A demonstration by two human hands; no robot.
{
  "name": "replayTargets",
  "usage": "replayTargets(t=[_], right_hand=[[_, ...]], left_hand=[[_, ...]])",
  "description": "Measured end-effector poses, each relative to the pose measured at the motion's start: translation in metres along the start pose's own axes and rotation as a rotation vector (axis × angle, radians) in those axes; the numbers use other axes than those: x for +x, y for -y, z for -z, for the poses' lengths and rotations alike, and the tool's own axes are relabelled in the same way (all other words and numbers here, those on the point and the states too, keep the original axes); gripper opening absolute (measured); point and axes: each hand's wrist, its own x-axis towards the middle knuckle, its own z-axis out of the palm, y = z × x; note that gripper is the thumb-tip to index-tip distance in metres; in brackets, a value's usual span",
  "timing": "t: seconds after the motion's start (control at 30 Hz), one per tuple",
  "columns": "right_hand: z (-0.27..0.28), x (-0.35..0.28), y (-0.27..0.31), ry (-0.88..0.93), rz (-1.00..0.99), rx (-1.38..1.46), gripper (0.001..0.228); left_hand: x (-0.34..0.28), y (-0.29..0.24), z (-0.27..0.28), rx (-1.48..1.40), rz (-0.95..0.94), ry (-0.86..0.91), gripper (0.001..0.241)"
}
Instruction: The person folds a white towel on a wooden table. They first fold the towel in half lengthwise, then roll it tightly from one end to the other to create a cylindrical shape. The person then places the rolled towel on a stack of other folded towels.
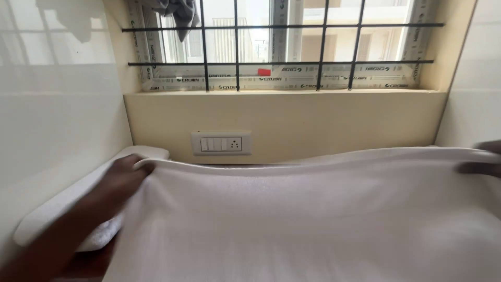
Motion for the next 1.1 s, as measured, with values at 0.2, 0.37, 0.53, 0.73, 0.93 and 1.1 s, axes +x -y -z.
replayTargets(t=[0.2,0.37,0.53,0.73,0.93,1.1], right_hand=[[0.002,0.017,0.174,0.002,-0.062,0.001,0.072],[-0.032,0.057,0.208,0.009,-0.126,0.077,0.075],[-0.07,0.133,0.198,0.113,-0.2,0.036,0.087],[-0.136,0.184,0.183,-0.006,-0.218,0.208,0.078],[-0.109,0.17,0.216,-0.013,-0.284,0.324,0.056],[-0.092,0.168,0.224,0.006,-0.25,0.269,0.051]], left_hand=[[0.079,0.069,-0.129,0.273,-0.083,-0.111,0.03],[0.126,0.092,-0.141,0.677,-0.324,-0.015,0.03],[0.191,0.115,-0.176,0.739,-0.45,0.101,0.033],[0.195,0.136,-0.224,0.581,-0.244,0.208,0.057],[0.214,0.134,-0.242,0.532,-0.053,0.199,0.047],[0.233,0.148,-0.261,0.492,-0.081,0.127,0.052]])
